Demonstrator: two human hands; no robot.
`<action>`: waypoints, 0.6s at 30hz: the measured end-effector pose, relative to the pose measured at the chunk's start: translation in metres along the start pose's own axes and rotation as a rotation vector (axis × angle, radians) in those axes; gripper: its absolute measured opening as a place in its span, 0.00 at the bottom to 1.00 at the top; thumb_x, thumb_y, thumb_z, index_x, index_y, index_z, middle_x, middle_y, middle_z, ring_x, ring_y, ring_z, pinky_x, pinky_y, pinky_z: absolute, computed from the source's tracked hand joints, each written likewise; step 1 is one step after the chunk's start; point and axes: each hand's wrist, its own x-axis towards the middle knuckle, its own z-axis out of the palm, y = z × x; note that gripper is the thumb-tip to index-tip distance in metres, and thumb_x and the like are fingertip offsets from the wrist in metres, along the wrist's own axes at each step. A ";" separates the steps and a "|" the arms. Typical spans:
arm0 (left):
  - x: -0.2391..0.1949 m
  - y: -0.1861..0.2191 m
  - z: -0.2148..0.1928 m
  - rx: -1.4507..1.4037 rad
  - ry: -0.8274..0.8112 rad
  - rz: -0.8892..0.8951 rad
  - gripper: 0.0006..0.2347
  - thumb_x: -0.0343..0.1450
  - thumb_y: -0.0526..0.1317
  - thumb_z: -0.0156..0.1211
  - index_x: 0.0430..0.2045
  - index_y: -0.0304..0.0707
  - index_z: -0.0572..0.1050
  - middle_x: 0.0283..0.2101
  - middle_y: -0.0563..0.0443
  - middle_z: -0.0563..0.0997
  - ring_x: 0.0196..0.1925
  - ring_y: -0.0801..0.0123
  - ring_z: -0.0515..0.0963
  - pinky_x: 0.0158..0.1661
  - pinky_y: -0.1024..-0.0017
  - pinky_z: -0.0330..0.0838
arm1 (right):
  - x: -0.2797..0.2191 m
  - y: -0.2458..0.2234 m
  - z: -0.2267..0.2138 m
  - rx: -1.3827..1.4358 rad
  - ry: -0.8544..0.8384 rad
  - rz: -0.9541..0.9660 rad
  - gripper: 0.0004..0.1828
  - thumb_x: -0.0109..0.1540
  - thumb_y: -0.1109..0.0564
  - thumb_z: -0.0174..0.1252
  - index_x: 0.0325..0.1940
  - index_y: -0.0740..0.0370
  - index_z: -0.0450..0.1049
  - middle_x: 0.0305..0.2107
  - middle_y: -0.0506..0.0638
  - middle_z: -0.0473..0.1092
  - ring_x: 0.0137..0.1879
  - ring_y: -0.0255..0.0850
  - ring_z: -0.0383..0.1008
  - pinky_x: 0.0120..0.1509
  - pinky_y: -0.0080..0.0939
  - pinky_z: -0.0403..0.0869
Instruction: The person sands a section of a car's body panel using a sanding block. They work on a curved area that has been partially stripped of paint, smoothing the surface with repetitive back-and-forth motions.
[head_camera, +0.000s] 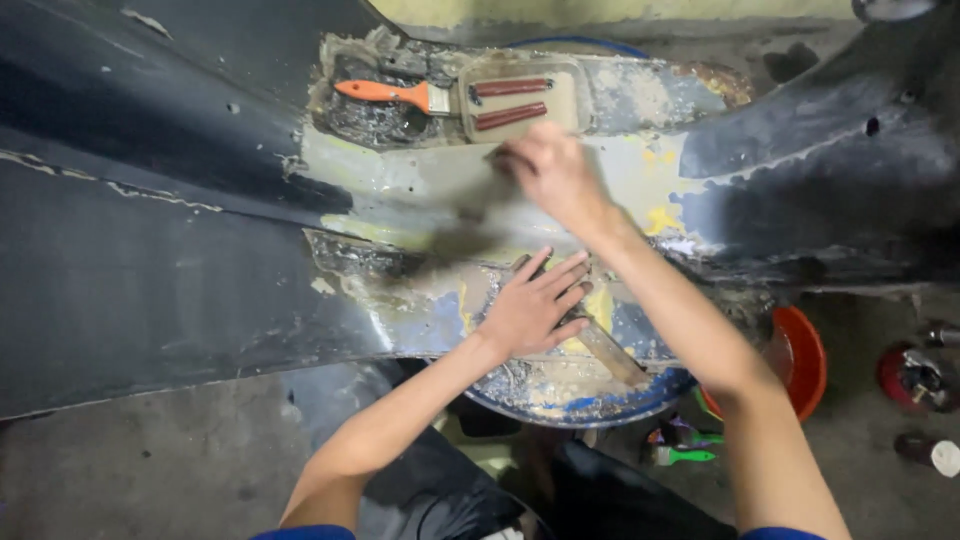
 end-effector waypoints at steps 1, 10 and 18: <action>0.000 0.003 0.004 -0.005 -0.002 0.000 0.20 0.70 0.56 0.39 0.44 0.43 0.69 0.57 0.50 0.68 0.66 0.71 0.57 0.66 0.58 0.39 | -0.011 -0.005 -0.005 -0.001 -0.003 0.004 0.04 0.57 0.58 0.60 0.36 0.54 0.76 0.26 0.47 0.67 0.38 0.43 0.70 0.41 0.40 0.71; 0.002 0.002 -0.001 0.038 -0.078 -0.004 0.20 0.69 0.57 0.35 0.43 0.46 0.68 0.61 0.54 0.65 0.68 0.73 0.54 0.67 0.58 0.36 | -0.023 0.043 -0.001 -0.166 0.028 -0.029 0.09 0.61 0.46 0.59 0.39 0.51 0.77 0.35 0.45 0.66 0.43 0.40 0.69 0.47 0.37 0.70; -0.004 0.004 0.004 0.050 -0.125 -0.025 0.20 0.70 0.57 0.33 0.47 0.48 0.66 0.61 0.53 0.63 0.68 0.73 0.53 0.67 0.58 0.34 | -0.037 -0.012 -0.049 0.014 -0.191 -0.329 0.11 0.58 0.62 0.48 0.43 0.61 0.72 0.36 0.52 0.65 0.43 0.49 0.67 0.48 0.45 0.69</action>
